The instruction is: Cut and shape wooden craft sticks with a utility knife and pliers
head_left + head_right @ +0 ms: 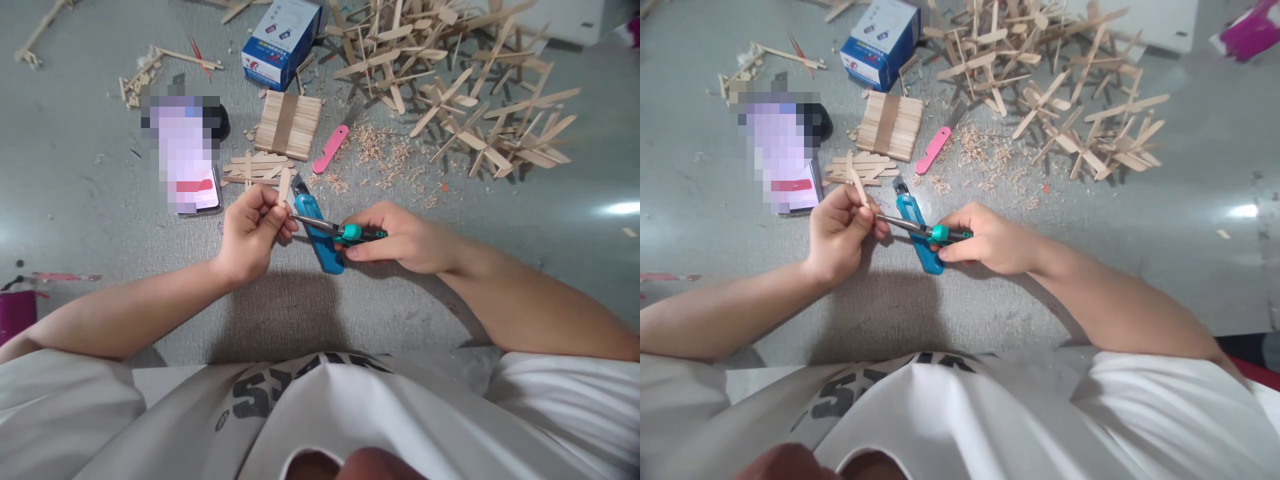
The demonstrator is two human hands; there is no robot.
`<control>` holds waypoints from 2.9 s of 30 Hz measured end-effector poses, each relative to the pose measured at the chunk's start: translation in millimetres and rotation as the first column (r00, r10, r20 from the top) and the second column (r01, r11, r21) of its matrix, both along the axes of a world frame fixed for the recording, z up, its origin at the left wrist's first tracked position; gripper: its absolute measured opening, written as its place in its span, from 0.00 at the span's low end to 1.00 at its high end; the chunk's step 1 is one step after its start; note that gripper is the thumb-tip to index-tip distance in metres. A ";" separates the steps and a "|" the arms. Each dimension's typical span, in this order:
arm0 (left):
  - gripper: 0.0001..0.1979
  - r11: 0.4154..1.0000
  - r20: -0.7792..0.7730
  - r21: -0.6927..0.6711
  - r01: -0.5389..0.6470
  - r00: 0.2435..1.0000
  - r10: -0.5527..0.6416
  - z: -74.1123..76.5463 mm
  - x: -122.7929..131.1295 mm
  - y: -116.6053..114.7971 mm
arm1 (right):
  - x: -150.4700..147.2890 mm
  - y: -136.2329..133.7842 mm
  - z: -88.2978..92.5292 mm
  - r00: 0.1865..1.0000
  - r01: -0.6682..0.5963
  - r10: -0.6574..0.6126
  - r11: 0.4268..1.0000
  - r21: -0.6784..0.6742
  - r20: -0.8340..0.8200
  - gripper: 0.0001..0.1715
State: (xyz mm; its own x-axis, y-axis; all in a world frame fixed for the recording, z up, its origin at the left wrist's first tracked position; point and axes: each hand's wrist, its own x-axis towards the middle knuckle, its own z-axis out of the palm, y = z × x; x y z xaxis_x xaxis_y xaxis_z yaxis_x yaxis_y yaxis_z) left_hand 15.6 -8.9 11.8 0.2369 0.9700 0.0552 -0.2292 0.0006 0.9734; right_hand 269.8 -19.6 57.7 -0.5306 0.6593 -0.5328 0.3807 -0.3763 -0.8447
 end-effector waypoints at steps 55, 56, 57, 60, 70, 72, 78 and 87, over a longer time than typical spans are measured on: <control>0.17 0.996 -0.184 0.087 -0.026 0.982 0.041 9.3 1.0 -6.0 | -4.6 -11.2 -50.1 0.916 -0.019 -0.377 0.307 0.951 0.140 0.12; 0.16 0.996 -0.187 0.088 -0.027 0.981 0.043 9.2 1.0 -6.2 | -4.6 -11.2 -50.1 0.914 -0.018 -0.381 0.310 0.951 0.142 0.12; 0.15 0.996 -0.190 0.086 -0.028 0.981 0.045 9.1 1.0 -6.5 | -4.7 -11.2 -50.0 0.909 -0.021 -0.388 0.322 0.947 0.152 0.11; 0.12 0.997 -0.199 0.066 -0.032 0.979 0.044 8.2 0.9 -8.3 | -5.1 -11.2 -49.8 0.895 -0.038 -0.403 0.360 0.932 0.192 0.10; 0.10 0.990 -0.273 0.140 -0.013 0.961 0.051 9.9 -1.0 -17.7 | -4.1 -11.4 -49.6 0.915 -0.056 -0.359 0.341 0.938 0.185 0.10; 0.10 0.989 -0.279 0.147 -0.013 0.959 0.054 10.3 -1.0 -18.1 | -3.6 -11.4 -49.4 0.918 -0.054 -0.352 0.341 0.939 0.181 0.10; 0.10 0.974 -0.278 0.227 -0.001 0.958 0.065 6.2 -1.7 -16.8 | -4.1 -11.1 -48.0 0.943 -0.043 -0.310 0.251 0.967 0.123 0.11; 0.07 0.950 -0.285 0.311 0.015 0.955 0.078 -1.0 -3.6 -14.6 | -2.3 -9.7 -50.4 0.952 -0.046 -0.284 0.229 0.972 0.112 0.11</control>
